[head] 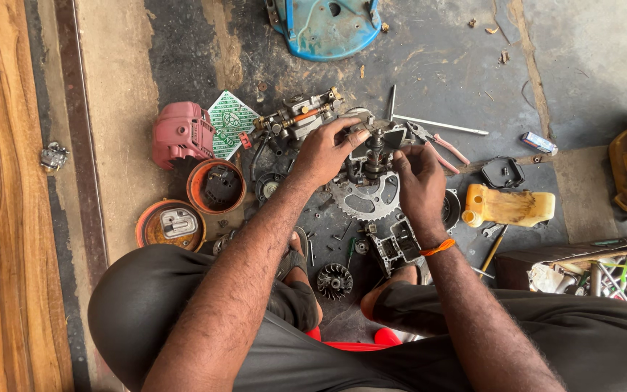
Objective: The person sits on the floor repairing a small petrol engine. They use a screwdriver to work on the crankcase, remove a side cover, handle the crankshaft and sprocket, reposition the housing, and continue unscrewing and fitting parts while surrounded by scattered engine components and tools.
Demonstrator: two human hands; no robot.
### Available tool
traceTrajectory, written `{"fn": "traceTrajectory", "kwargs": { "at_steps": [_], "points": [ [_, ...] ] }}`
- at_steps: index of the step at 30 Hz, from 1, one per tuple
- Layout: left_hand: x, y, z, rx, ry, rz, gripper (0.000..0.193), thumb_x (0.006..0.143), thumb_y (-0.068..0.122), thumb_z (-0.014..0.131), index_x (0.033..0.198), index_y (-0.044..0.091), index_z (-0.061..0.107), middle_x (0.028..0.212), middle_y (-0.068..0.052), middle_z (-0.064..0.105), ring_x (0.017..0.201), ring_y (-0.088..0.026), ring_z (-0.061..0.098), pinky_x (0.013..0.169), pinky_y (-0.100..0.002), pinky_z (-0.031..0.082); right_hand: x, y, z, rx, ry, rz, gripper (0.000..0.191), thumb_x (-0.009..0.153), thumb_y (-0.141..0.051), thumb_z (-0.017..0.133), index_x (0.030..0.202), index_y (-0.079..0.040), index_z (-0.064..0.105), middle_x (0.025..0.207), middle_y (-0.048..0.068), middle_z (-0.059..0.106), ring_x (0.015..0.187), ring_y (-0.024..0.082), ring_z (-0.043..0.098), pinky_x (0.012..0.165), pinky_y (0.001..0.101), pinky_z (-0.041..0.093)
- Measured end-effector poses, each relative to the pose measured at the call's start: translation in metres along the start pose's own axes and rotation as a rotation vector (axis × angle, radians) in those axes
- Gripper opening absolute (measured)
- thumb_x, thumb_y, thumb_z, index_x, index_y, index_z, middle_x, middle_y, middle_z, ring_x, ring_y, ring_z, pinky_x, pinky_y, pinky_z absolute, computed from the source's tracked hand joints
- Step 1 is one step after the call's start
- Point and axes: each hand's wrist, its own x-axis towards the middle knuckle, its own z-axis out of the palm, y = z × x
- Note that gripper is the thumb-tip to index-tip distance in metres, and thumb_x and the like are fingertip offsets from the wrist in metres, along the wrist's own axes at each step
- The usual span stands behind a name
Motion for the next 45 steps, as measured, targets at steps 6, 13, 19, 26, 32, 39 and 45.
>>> {"fn": "traceTrajectory", "kwargs": {
  "at_steps": [6,13,19,26,32,39,45],
  "points": [
    [0.0,-0.004,0.0,0.005,0.019,0.03,0.059,0.095,0.059,0.059,0.135,0.016,0.065,0.126,-0.011,0.072,0.117,-0.024,0.07,0.1,-0.042,0.055,-0.012,-0.026,0.004,-0.326,-0.014,-0.184,0.02,0.103,-0.017,0.066,0.12,-0.011,0.075,0.105,0.006,0.073,0.088,0.014,0.072,0.076,0.0296,0.059],
    [0.0,0.0,-0.001,-0.02,0.02,0.022,0.057,0.095,0.058,0.06,0.134,0.017,0.066,0.123,-0.009,0.074,0.113,-0.022,0.071,0.097,-0.04,0.056,-0.018,-0.035,0.005,-0.285,-0.044,-0.118,0.03,0.102,-0.016,0.063,0.131,-0.01,0.071,0.107,0.008,0.074,0.094,0.017,0.073,0.082,0.0336,0.059],
    [0.001,0.001,-0.002,0.003,-0.011,-0.05,0.059,0.093,0.06,0.058,0.135,0.02,0.065,0.119,-0.008,0.074,0.11,-0.022,0.072,0.096,-0.04,0.058,-0.02,-0.034,0.008,-0.261,-0.067,-0.181,0.035,0.102,-0.015,0.065,0.136,-0.008,0.066,0.115,0.009,0.071,0.103,0.016,0.072,0.087,0.0338,0.059],
    [0.002,-0.002,-0.001,0.008,-0.013,-0.024,0.06,0.094,0.062,0.058,0.136,0.02,0.064,0.124,-0.009,0.072,0.115,-0.023,0.069,0.099,-0.042,0.055,-0.019,-0.034,0.006,-0.238,-0.106,-0.11,0.041,0.098,-0.013,0.068,0.139,-0.008,0.064,0.115,0.008,0.07,0.102,0.015,0.071,0.082,0.0307,0.059],
    [0.001,0.003,-0.003,0.005,-0.025,-0.074,0.059,0.094,0.061,0.057,0.137,0.021,0.064,0.119,-0.009,0.074,0.111,-0.022,0.072,0.096,-0.041,0.058,-0.012,-0.024,0.001,-0.062,-0.196,-0.12,0.047,0.097,-0.013,0.068,0.143,-0.006,0.058,0.118,0.008,0.065,0.108,0.013,0.067,0.087,0.0304,0.06],
    [0.001,0.001,-0.002,0.0,-0.006,-0.056,0.058,0.094,0.061,0.058,0.136,0.021,0.065,0.116,-0.008,0.075,0.107,-0.021,0.073,0.093,-0.04,0.059,-0.016,-0.021,0.005,-0.113,-0.142,-0.064,0.045,0.097,-0.01,0.066,0.142,-0.007,0.061,0.12,0.007,0.066,0.107,0.012,0.067,0.086,0.0298,0.059],
    [0.004,-0.001,-0.003,0.007,0.007,-0.017,0.058,0.094,0.062,0.058,0.135,0.021,0.065,0.119,-0.008,0.074,0.108,-0.021,0.072,0.094,-0.04,0.057,-0.012,-0.016,0.0,-0.083,-0.208,-0.032,0.044,0.097,-0.007,0.065,0.14,-0.009,0.06,0.116,0.006,0.065,0.107,0.013,0.066,0.091,0.0308,0.059]
  ]
}}
